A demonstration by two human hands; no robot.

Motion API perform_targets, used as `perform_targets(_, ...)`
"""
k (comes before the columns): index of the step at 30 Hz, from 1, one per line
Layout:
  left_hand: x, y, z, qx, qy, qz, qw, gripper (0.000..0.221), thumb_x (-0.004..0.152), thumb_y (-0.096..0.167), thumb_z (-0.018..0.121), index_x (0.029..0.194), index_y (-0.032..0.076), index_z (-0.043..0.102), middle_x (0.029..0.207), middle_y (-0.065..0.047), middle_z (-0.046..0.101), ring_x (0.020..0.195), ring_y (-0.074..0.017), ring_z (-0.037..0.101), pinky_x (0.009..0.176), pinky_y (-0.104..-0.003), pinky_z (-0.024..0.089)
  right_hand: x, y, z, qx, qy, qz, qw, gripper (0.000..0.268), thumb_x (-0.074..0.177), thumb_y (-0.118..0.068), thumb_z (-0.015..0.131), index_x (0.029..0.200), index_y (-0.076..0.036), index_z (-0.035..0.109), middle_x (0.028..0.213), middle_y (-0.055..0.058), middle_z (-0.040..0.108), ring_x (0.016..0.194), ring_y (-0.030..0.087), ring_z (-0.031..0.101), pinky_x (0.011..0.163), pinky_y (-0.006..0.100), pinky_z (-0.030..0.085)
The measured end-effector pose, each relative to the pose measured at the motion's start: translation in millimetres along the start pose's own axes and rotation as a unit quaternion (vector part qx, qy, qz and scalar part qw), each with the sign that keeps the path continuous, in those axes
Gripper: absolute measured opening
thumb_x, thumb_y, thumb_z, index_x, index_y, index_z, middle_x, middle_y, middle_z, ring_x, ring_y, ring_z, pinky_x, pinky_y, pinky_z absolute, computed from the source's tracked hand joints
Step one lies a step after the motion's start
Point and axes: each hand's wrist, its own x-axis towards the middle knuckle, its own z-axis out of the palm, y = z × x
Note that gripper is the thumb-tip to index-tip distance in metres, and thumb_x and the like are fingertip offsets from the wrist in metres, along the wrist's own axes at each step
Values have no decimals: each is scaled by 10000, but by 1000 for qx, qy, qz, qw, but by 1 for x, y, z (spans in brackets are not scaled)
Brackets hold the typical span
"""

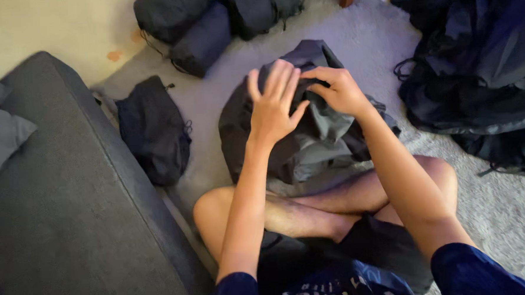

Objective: The person sits on the floor and folds a large black fabric item, likely a tent or tarp, by hand. They smooth the fabric, fold it into sections, and attempt to bundle it into a compact shape.

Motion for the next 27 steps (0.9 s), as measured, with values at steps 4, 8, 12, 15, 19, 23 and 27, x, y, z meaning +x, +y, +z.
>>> perform_targets(4,-19,-22,45,-9,-29,39,999,452,1048,272,681,1442,52,664,1041,-138,690,961,-300,714,1158,-541,478,-16,5,-6,2,2,62,998,401,970,26,818,1355,-28,720,1160,184,802,1164,387,752,979,526,565)
perform_targets(8,-14,-25,28,-63,-107,-27,992,337,994,110,655,1331,90,663,1088,-102,654,1023,-349,677,888,-477,547,-42,23,-3,-128,24,25,991,451,926,-185,908,1327,-94,723,1233,150,729,1167,412,711,986,538,567)
perform_targets(12,-28,-38,22,-58,-105,-82,989,293,952,88,720,1243,119,698,1095,-57,661,1116,-319,656,923,-455,537,-72,58,-1,-163,52,21,985,238,1033,-134,797,1240,-33,736,1196,158,716,1119,428,723,957,521,577)
perform_targets(15,-23,-33,3,-74,-58,-117,989,216,978,84,762,1189,118,728,1128,-42,562,1089,-296,614,882,-431,543,-68,61,-7,-109,68,7,992,221,1039,-52,806,1244,-6,738,1125,196,750,1111,481,734,916,535,586)
perform_targets(19,-13,-22,-6,-142,-40,-181,972,324,986,36,714,1292,138,688,1169,-66,568,1139,-339,624,985,-442,576,-60,49,-2,-127,48,47,990,207,1115,-141,729,1312,-80,709,1093,181,750,1072,471,735,887,533,586)
perform_targets(23,0,-13,-14,-250,-17,-226,941,212,1095,34,542,1224,136,677,1083,-94,659,1090,-393,693,967,-480,580,-61,24,-1,-133,30,56,989,453,1025,-326,800,1336,-49,624,1126,254,752,1038,530,728,855,593,581)
perform_targets(27,-9,-24,-20,-227,-58,-219,947,149,1076,122,529,1181,117,635,1033,-170,684,1016,-470,715,859,-568,583,-64,-11,-13,-218,-25,53,974,711,825,-332,957,1308,28,580,1180,311,685,1003,596,704,819,700,570)
